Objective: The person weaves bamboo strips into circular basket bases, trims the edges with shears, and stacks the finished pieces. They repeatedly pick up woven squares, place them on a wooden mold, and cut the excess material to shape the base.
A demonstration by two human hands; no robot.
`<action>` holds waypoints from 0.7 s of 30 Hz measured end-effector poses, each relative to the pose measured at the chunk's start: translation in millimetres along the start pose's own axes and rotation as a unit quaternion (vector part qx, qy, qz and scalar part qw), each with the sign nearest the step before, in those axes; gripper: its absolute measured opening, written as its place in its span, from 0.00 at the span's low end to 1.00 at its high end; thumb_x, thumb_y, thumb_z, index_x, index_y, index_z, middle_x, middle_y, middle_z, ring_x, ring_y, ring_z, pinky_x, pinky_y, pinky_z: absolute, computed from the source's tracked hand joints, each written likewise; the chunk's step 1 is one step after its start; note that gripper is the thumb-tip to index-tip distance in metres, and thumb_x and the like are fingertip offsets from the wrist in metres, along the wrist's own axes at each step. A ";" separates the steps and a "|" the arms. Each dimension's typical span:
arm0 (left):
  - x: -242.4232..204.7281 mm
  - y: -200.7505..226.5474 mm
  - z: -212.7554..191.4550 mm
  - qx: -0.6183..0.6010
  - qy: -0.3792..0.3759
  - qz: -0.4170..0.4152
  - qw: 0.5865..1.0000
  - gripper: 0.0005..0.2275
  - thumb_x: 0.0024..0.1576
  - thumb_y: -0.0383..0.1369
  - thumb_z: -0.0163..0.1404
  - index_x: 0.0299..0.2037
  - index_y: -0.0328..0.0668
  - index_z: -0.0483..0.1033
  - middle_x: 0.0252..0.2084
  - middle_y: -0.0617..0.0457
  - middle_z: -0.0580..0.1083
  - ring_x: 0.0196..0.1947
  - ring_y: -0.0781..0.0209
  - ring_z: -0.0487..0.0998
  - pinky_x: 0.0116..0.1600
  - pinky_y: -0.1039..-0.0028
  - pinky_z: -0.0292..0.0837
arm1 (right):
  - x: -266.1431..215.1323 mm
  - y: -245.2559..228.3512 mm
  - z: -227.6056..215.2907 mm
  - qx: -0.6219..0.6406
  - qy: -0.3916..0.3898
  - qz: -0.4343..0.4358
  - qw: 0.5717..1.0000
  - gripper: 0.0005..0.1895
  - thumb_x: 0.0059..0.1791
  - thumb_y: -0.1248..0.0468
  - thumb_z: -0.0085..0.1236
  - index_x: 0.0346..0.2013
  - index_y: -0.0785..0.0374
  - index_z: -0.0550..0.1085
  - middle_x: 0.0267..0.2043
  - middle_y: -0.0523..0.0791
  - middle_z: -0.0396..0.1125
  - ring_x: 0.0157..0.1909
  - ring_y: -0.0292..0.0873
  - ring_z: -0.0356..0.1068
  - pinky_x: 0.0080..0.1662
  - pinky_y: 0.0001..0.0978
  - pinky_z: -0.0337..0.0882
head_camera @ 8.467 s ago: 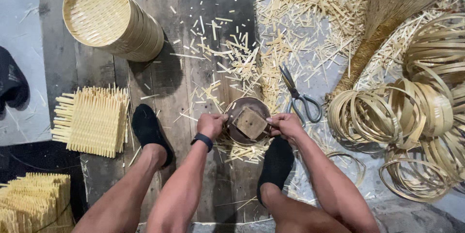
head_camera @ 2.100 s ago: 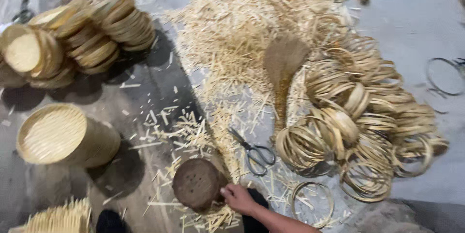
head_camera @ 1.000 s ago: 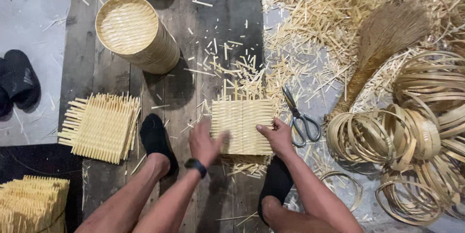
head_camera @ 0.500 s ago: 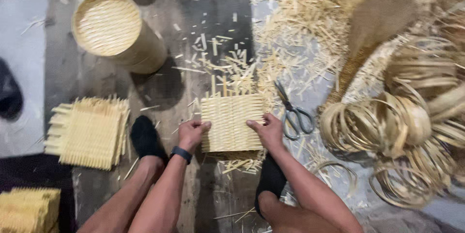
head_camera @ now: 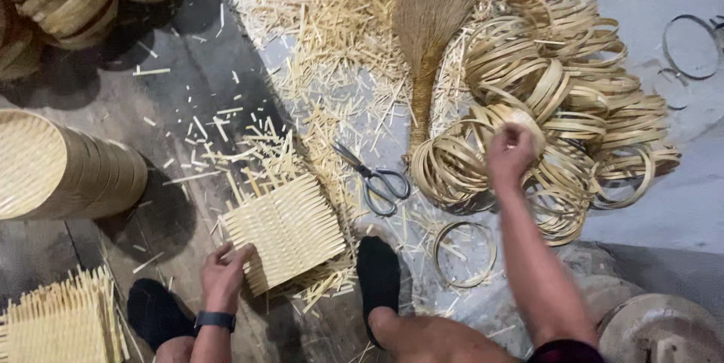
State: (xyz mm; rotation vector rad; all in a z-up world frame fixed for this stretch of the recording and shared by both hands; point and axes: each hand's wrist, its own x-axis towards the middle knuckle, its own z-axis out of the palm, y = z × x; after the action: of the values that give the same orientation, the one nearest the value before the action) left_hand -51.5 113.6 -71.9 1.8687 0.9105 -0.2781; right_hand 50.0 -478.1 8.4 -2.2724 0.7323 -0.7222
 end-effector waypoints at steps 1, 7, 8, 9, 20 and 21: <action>-3.0 4.1 -4.3 0.026 0.021 -0.003 0.999 0.33 0.49 0.42 0.66 0.62 0.32 0.71 0.48 0.39 0.78 0.44 0.53 0.77 0.47 0.68 0.72 | 21.3 10.1 -12.8 -0.060 -0.022 0.038 0.997 0.13 0.52 0.66 0.57 0.51 0.63 0.72 0.52 0.51 0.68 0.51 0.46 0.70 0.53 0.41 0.71; 5.2 -12.1 -21.2 0.001 0.095 0.080 0.992 0.34 0.50 0.40 0.64 0.63 0.27 0.68 0.54 0.34 0.76 0.51 0.49 0.78 0.54 0.64 0.74 | 103.5 60.5 -4.3 -0.184 -0.098 -0.221 0.953 0.28 0.52 0.64 0.59 0.66 0.70 0.67 0.60 0.61 0.65 0.59 0.65 0.63 0.58 0.53 0.63; 8.0 -15.6 -25.0 -0.013 0.099 0.090 0.991 0.33 0.51 0.40 0.64 0.63 0.26 0.68 0.54 0.35 0.76 0.52 0.49 0.78 0.55 0.65 0.74 | 107.9 59.2 0.4 -0.203 -0.125 -0.201 0.950 0.30 0.51 0.63 0.60 0.66 0.72 0.66 0.58 0.63 0.64 0.58 0.66 0.63 0.58 0.55 0.62; 9.8 -17.9 -28.2 -0.019 0.104 0.085 0.991 0.32 0.51 0.39 0.64 0.63 0.26 0.68 0.54 0.35 0.76 0.52 0.50 0.78 0.55 0.65 0.73 | 110.4 53.0 3.6 -0.223 -0.153 -0.182 0.945 0.32 0.49 0.63 0.62 0.66 0.73 0.66 0.56 0.64 0.64 0.57 0.67 0.63 0.57 0.57 0.61; -45.0 58.3 -46.4 0.002 0.150 0.146 0.978 0.24 0.56 0.39 0.61 0.60 0.34 0.75 0.55 0.42 0.77 0.51 0.55 0.79 0.56 0.67 0.74 | 94.5 -39.7 -83.0 0.271 -0.258 0.054 0.926 0.09 0.60 0.60 0.45 0.43 0.60 0.72 0.39 0.45 0.65 0.41 0.43 0.65 0.52 0.47 0.71; -58.9 72.1 -42.0 -0.010 0.137 0.184 0.973 0.24 0.56 0.39 0.62 0.60 0.35 0.75 0.54 0.43 0.77 0.51 0.55 0.78 0.55 0.67 0.74 | 87.3 -51.7 -96.6 0.437 -0.250 0.085 0.860 0.10 0.62 0.57 0.45 0.42 0.58 0.70 0.37 0.44 0.63 0.40 0.42 0.63 0.52 0.47 0.71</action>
State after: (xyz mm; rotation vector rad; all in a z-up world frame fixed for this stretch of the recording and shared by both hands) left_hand -50.3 106.3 30.0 2.0437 0.7212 0.2206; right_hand 63.6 -540.4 133.2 -1.4209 0.2482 -0.2518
